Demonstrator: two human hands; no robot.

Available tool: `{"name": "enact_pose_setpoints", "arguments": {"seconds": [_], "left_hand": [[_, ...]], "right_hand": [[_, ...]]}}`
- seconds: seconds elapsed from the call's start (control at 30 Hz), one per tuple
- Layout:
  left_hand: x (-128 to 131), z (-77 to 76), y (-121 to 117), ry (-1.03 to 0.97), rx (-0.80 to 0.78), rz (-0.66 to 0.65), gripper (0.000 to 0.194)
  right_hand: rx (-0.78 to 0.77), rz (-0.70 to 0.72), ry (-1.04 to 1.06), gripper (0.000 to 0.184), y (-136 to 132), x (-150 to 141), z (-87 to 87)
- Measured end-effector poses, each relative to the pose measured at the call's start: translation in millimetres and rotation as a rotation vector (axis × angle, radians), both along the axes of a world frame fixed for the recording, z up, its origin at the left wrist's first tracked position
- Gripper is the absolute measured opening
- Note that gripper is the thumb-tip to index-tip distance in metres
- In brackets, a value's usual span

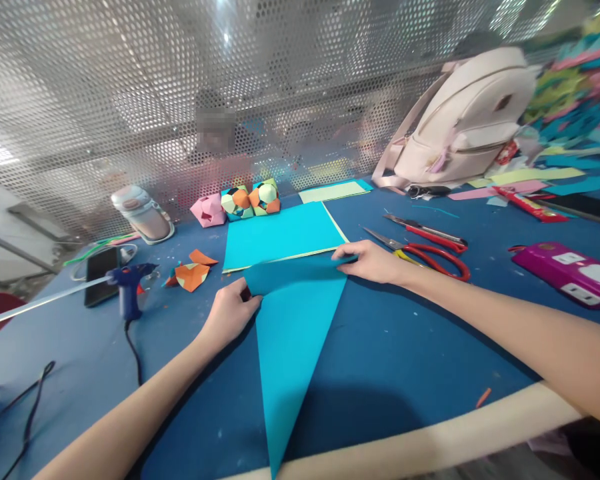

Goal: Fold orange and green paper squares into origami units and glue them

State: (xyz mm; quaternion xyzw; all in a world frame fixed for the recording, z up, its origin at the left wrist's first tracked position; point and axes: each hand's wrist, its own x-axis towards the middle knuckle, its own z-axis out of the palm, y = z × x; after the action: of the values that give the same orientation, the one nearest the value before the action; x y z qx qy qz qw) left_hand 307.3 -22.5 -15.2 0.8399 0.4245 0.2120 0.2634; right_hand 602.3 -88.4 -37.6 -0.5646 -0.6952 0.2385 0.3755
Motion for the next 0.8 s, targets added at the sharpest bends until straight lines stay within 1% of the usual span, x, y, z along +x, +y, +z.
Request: {"name": "enact_pose_setpoints", "arguments": {"seconds": [0.13, 0.23, 0.37, 0.43, 0.57, 0.7, 0.8], "left_hand": [[-2.0, -1.9, 1.5, -0.002, 0.005, -0.024, 0.008], [-4.4, -2.8, 2.1, -0.011, 0.029, -0.073, 0.009], [-7.7, -4.0, 1.6, 0.004, 0.106, -0.138, 0.008], [-9.0, -5.3, 1.4, 0.008, 0.152, -0.161, 0.009], [-8.9, -7.6, 1.5, 0.024, 0.200, -0.150, 0.010], [-6.5, -6.5, 1.2, 0.045, 0.202, -0.117, 0.005], [-5.9, -5.2, -0.1, 0.056, 0.158, -0.123, 0.006]], "right_hand": [[0.025, 0.113, 0.034, 0.014, -0.9, 3.1, 0.0], [0.037, 0.132, 0.036, 0.011, -2.8, 5.1, -0.4], [0.025, 0.092, 0.028, 0.013, -6.5, 6.7, -1.5], [0.020, 0.079, -0.009, 0.013, -9.0, 5.8, 0.2], [0.005, -0.009, -0.126, 0.021, -13.5, 0.3, 9.0], [-0.107, -0.080, -0.180, 0.019, -15.1, -1.8, 15.2], [-0.156, -0.112, -0.108, 0.020, -14.9, 0.5, 15.3]]}}
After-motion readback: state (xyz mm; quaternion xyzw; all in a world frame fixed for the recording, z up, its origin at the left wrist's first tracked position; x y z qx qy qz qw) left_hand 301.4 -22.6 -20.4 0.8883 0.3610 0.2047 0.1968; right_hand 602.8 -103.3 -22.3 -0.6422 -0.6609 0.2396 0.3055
